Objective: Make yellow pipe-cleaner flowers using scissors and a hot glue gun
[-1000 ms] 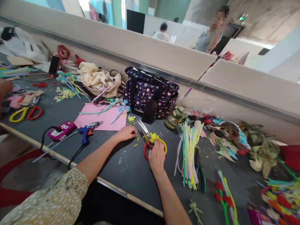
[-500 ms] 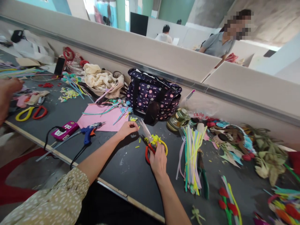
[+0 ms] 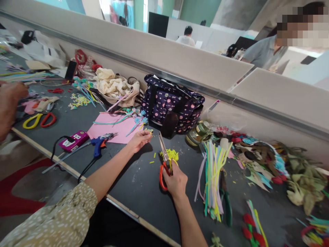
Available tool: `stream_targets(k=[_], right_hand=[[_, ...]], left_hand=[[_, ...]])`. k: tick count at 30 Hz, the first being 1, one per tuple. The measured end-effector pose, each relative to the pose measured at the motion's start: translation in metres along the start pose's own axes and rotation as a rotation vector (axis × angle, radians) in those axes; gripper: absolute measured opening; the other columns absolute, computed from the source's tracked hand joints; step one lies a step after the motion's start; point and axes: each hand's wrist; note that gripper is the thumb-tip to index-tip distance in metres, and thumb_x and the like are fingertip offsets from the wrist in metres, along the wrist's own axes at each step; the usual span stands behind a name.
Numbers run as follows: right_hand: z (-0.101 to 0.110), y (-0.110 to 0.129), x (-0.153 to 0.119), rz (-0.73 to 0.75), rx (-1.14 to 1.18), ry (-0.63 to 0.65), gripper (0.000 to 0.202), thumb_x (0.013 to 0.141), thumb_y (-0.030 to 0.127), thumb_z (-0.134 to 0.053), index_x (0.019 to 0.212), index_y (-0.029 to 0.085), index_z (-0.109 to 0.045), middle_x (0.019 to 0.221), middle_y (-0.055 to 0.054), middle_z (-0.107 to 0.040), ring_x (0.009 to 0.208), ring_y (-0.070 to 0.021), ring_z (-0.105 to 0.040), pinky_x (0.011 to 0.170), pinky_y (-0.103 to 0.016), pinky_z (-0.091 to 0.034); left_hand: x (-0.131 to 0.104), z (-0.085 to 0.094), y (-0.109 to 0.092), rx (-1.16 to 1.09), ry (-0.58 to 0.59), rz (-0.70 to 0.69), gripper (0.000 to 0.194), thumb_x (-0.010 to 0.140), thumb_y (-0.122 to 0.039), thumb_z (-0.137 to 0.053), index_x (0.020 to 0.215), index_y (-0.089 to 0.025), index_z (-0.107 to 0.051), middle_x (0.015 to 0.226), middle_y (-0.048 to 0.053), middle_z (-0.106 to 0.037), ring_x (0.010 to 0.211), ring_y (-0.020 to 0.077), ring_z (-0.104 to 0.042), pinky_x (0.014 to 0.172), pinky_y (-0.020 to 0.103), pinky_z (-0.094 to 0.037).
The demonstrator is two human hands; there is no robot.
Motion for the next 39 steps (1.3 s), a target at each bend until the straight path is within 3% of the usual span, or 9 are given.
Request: stream_targets(k=[6, 13, 39], right_hand=[[-0.0007, 0.0000, -0.0001, 0.080, -0.070, 0.006, 0.047, 0.082, 0.050, -0.056, 0.110, 0.013, -0.063, 0.073, -0.004, -0.068, 0.062, -0.0149, -0.064, 0.059, -0.023, -0.046], [0.0021, 0.0020, 0.0019, 0.183, -0.096, -0.020, 0.047, 0.084, 0.048, -0.056, 0.113, 0.012, -0.061, 0.072, -0.004, -0.068, 0.063, -0.0146, -0.064, 0.061, -0.023, -0.046], [0.0067, 0.0006, 0.0027, 0.179, -0.066, 0.009, 0.041, 0.087, 0.046, -0.054, 0.113, 0.014, -0.062, 0.090, -0.007, -0.072, 0.075, -0.0169, -0.068, 0.065, -0.023, -0.048]], left_hand=[[-0.0023, 0.0004, 0.0007, -0.055, 0.034, 0.103, 0.031, 0.053, -0.021, -0.084, 0.076, -0.013, -0.064, 0.070, -0.001, -0.063, 0.058, 0.0061, -0.054, 0.063, 0.023, -0.045], [-0.0009, 0.0013, 0.0047, -0.031, 0.064, 0.106, 0.028, 0.056, -0.020, -0.080, 0.078, -0.013, -0.064, 0.064, -0.001, -0.061, 0.055, 0.0071, -0.054, 0.061, 0.023, -0.044], [-0.0043, -0.0027, -0.0011, 0.060, 0.064, 0.113, 0.027, 0.054, -0.018, -0.080, 0.072, -0.012, -0.061, 0.062, -0.002, -0.062, 0.052, 0.0071, -0.055, 0.057, 0.022, -0.043]])
Point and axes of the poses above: each hand's wrist, its own x-axis towards the middle knuckle, its own z-axis out of the back of the hand, y = z × x
